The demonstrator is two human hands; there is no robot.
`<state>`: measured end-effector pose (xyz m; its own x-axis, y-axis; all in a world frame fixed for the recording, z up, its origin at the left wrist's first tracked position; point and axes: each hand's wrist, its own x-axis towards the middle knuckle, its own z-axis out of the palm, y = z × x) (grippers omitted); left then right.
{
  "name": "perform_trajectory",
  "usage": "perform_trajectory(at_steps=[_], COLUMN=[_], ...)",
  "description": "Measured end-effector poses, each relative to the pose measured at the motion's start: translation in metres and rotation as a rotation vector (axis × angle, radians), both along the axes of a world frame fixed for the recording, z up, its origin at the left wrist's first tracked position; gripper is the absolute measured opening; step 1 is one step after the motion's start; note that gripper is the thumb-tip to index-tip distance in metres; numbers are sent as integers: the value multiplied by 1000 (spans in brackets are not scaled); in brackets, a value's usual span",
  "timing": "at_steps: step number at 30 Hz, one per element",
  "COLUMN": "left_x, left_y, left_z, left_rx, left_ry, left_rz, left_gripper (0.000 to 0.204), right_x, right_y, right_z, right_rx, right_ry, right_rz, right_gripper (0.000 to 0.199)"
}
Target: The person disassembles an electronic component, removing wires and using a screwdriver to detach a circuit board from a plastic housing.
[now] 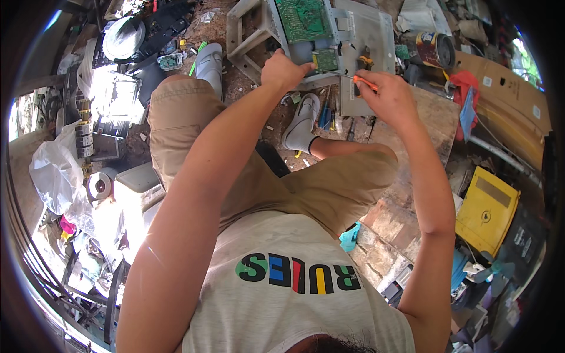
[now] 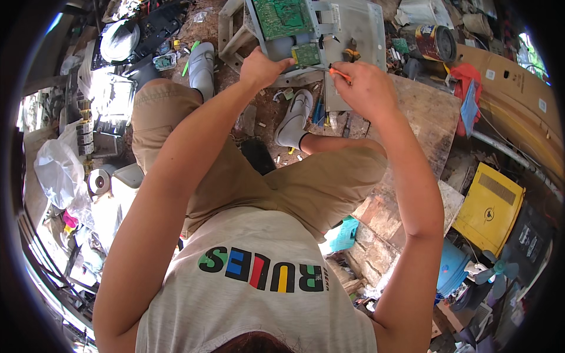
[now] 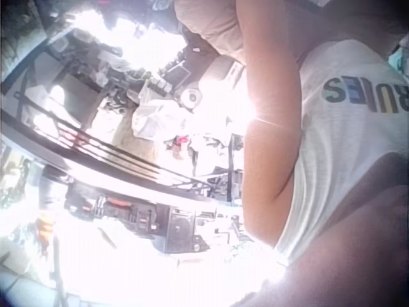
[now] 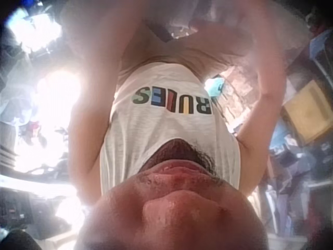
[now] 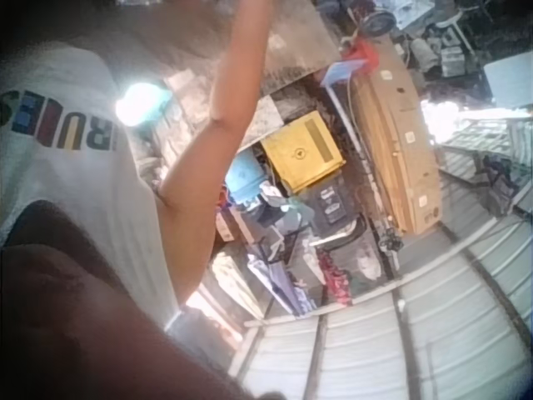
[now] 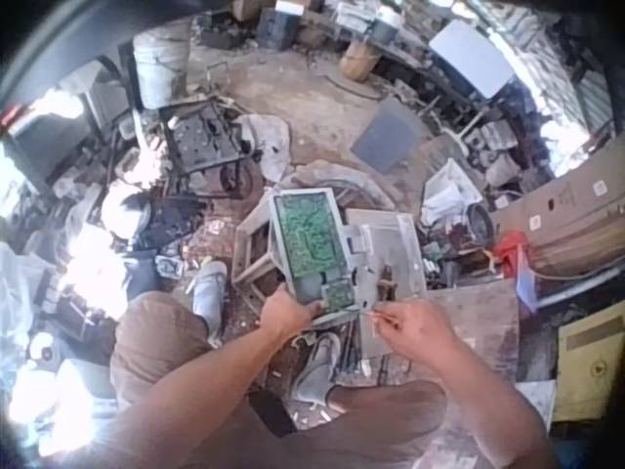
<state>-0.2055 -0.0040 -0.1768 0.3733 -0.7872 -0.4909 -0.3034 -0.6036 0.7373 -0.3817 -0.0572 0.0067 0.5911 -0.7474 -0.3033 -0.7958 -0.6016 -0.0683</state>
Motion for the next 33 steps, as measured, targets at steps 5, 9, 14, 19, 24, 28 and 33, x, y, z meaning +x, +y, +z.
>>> perform_trajectory(at_steps=[5,9,14,19,24,28,33], left_x=[-2,-2,-7,-7,-5,-4,-7], left_y=[-1,-1,-4,-4,-5,-5,1], left_z=[1,-1,3,1,5,-1,13], left_rx=[11,9,17,27,45,26,16], left_ry=[13,14,23,44,57,72,70], left_rz=[-5,0,22,52,46,60,150], left_gripper=[87,88,87,85,85,86,82], right_x=[-3,6,15,36,25,28,41], right_y=[-2,-2,-35,-57,-34,-24,-25], right_z=[-5,2,-8,5,-19,-12,-7], right_rx=[-16,24,410,766,13,-224,-28], right_ry=[-49,44,30,103,462,411,-121], right_rz=[9,5,-296,-719,538,920,271], right_gripper=[27,32,28,22,11,18,24])
